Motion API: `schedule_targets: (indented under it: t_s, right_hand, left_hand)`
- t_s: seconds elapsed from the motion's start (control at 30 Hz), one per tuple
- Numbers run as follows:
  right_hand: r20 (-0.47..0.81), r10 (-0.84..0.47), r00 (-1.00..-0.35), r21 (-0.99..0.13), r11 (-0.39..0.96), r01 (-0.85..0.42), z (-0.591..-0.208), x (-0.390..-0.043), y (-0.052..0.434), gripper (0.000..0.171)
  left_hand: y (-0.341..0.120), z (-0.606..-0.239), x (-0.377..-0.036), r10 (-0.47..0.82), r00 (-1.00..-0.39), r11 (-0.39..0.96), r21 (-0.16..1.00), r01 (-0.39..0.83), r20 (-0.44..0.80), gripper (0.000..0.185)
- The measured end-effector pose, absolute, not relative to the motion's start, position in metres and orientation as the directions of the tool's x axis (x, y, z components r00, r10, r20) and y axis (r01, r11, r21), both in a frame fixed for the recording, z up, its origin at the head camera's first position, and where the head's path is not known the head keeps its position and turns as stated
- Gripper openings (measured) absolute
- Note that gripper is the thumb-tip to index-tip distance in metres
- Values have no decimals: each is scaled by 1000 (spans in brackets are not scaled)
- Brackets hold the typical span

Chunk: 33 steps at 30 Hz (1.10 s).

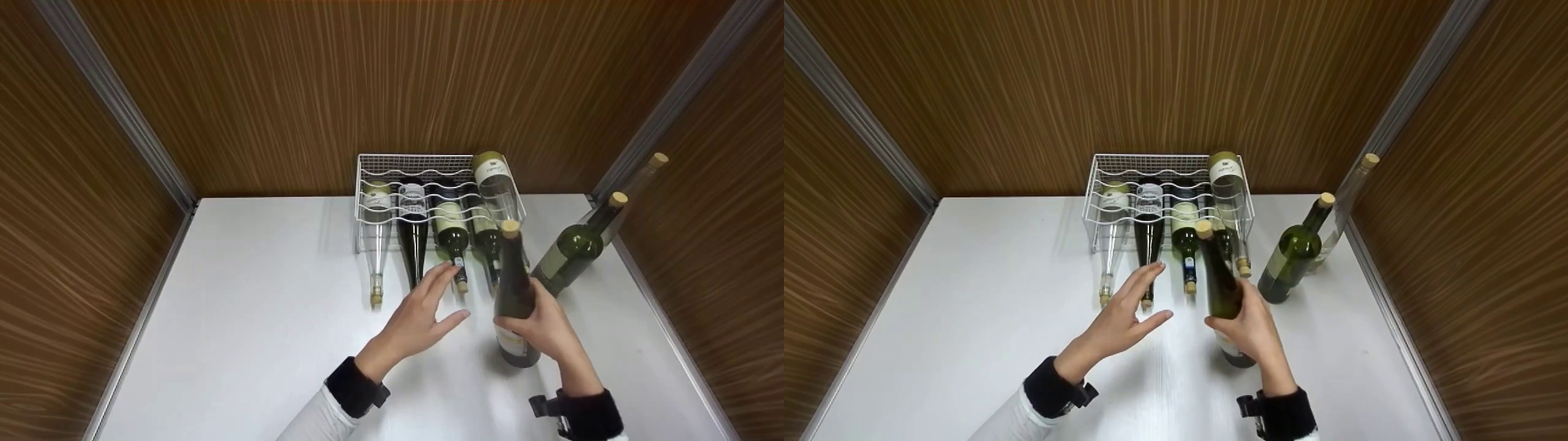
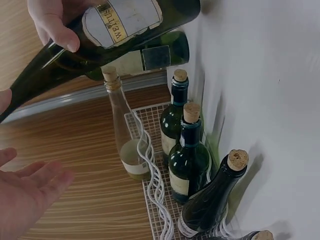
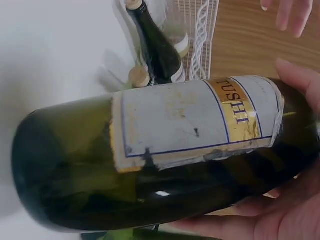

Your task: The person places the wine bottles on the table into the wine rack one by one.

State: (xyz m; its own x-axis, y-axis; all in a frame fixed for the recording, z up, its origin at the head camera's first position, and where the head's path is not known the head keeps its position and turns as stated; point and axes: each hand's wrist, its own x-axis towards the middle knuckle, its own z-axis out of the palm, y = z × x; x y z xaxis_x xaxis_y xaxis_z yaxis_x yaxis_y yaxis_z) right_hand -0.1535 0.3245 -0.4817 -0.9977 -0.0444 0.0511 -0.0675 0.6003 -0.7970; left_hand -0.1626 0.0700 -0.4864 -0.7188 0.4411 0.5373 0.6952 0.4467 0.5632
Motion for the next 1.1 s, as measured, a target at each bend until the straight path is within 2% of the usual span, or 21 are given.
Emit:
schedule_targets:
  t_s: [0.13,0.27,0.37,0.47,0.57,0.73,0.87,1.0,1.1]
  right_hand:
    - [49,-103,-993,-769,631,-103,-480,-161,314,83]
    - [42,-141,-989,-749,651,-124,-477,-168,303,79]
    - [39,-175,-984,-723,675,-149,-476,-172,296,77]
    - [30,-200,-979,-675,719,-167,-476,-174,288,77]
    - [4,-222,-975,-616,767,-177,-476,-175,281,75]
    - [-60,-253,-966,-526,830,-185,-475,-174,269,71]
    - [-94,-289,-953,-460,861,-216,-477,-172,260,78]
    - [-85,-336,-938,-386,879,-280,-481,-170,249,80]
    - [-76,-326,-942,-341,897,-283,-485,-169,243,75]
  left_hand:
    - [69,-483,-164,411,-620,419,465,780,668,58]
    - [68,-477,-165,449,-487,468,267,842,750,51]
    - [69,-473,-167,526,-396,525,79,847,752,47]
    - [69,-470,-169,612,-349,565,-84,820,710,43]
    - [67,-468,-171,673,-364,599,-185,779,644,42]
    - [62,-471,-176,704,-447,669,-305,678,552,50]
    - [61,-477,-181,718,-482,687,-398,608,503,44]
    - [58,-486,-183,704,-552,710,-425,562,447,33]
    - [54,-490,-184,685,-597,728,-407,551,417,24]
